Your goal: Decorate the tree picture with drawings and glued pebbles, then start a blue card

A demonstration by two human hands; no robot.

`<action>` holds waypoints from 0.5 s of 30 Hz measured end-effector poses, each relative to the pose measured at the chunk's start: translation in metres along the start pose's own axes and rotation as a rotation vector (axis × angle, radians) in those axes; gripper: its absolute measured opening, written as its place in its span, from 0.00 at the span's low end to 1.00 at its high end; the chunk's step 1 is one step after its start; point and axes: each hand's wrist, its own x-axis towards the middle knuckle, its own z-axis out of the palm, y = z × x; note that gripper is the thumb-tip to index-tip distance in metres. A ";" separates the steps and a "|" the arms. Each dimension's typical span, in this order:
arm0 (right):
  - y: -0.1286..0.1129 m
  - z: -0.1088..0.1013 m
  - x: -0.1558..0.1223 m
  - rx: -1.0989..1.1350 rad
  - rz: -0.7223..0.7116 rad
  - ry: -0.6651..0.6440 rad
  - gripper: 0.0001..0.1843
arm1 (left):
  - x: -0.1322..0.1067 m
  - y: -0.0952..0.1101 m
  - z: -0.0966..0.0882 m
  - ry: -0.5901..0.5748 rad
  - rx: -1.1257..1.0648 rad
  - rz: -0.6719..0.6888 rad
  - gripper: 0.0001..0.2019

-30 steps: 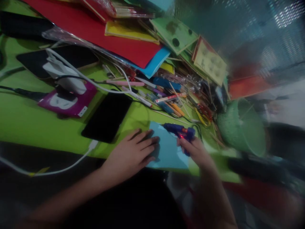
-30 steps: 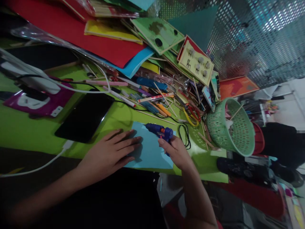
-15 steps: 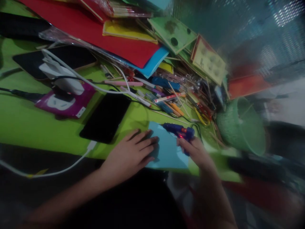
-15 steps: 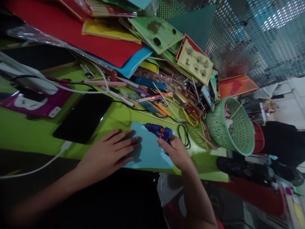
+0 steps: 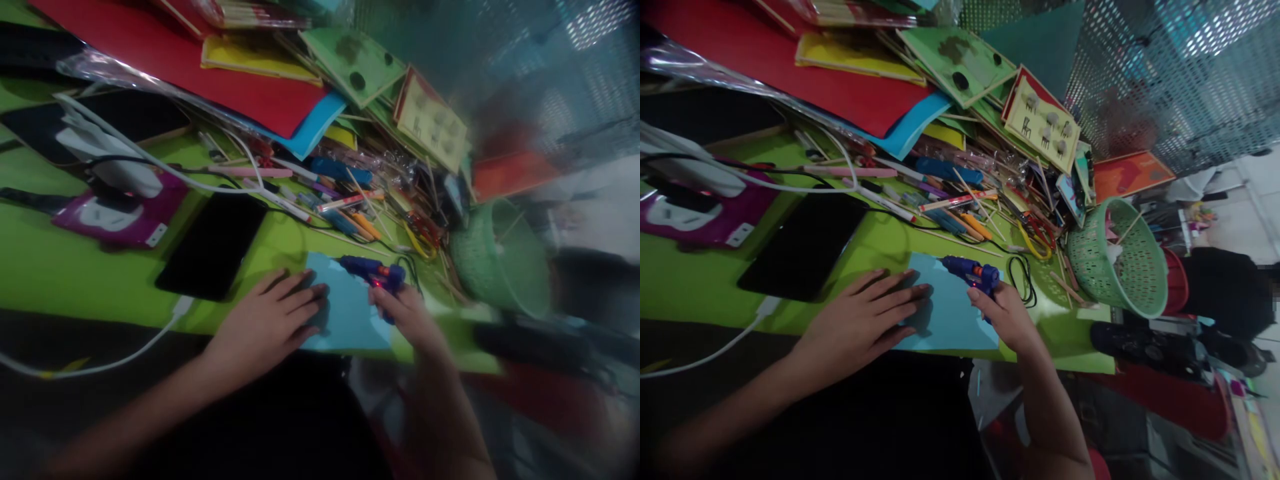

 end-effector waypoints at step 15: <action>0.002 -0.002 -0.001 -0.009 0.003 -0.009 0.23 | 0.000 -0.001 0.000 0.003 0.005 0.005 0.16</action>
